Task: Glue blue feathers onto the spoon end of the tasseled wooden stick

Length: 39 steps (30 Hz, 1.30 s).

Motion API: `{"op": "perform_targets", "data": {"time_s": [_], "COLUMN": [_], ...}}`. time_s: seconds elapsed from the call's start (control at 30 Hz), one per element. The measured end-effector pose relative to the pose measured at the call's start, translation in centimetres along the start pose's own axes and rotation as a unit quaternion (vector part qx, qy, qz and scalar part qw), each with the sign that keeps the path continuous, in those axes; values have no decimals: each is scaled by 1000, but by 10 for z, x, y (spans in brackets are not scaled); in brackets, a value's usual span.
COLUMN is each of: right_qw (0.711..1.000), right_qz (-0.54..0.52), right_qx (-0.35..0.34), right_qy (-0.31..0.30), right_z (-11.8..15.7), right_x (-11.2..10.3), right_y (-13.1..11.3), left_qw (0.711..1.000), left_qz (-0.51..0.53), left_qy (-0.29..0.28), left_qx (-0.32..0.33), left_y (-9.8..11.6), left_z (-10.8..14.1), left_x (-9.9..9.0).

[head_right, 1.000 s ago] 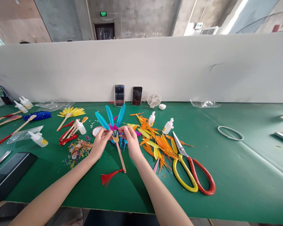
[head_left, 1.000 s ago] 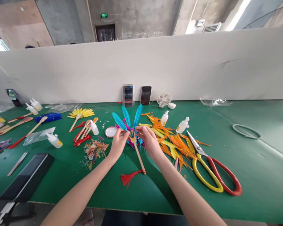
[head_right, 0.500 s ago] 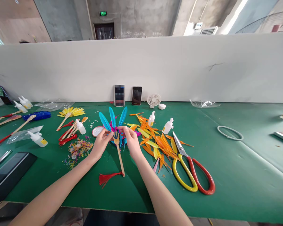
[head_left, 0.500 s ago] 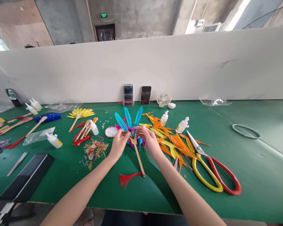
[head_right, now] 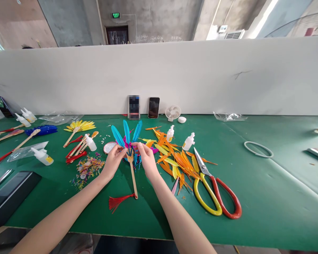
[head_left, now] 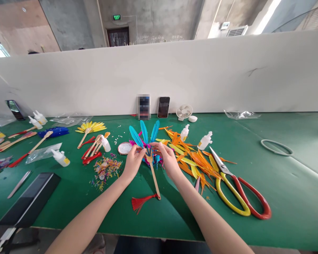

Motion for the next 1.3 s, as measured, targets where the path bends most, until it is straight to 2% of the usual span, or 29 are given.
{"op": "perform_targets", "data": {"time_s": [0.27, 0.47, 0.63, 0.73, 1.0, 1.3], "right_qw": [1000, 999, 988, 980, 979, 975], "right_qz": [12, -10, -13, -13, -41, -27], "right_qx": [-12, 41, 104, 113, 117, 120], "right_qy": [2, -25, -115, -161, -164, -187], "right_z": [1, -1, 0, 2, 3, 4], "right_x": [2, 8, 20, 26, 28, 29], "right_y": [-1, 11, 17, 17, 17, 15], "left_qw": [999, 997, 995, 995, 995, 993], "left_qz": [-25, -44, -42, -39, -39, -47], "left_qy": [12, 53, 72, 69, 66, 92], "left_qx": [30, 38, 62, 62, 68, 53], "left_y": [1, 3, 6, 6, 10, 10], "left_z": [0, 1, 2, 2, 3, 3], "left_x": [-4, -9, -12, -12, -10, -12]}}
Point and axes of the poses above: each hand's wrist, its own z-axis away from the middle knuckle, its own x-axis out of the palm, y = z × x, the point moved 4 cm from there along -z, towards the middle knuckle, and after that the axes turned 14 degrees about -y, right-handed, at the moved point
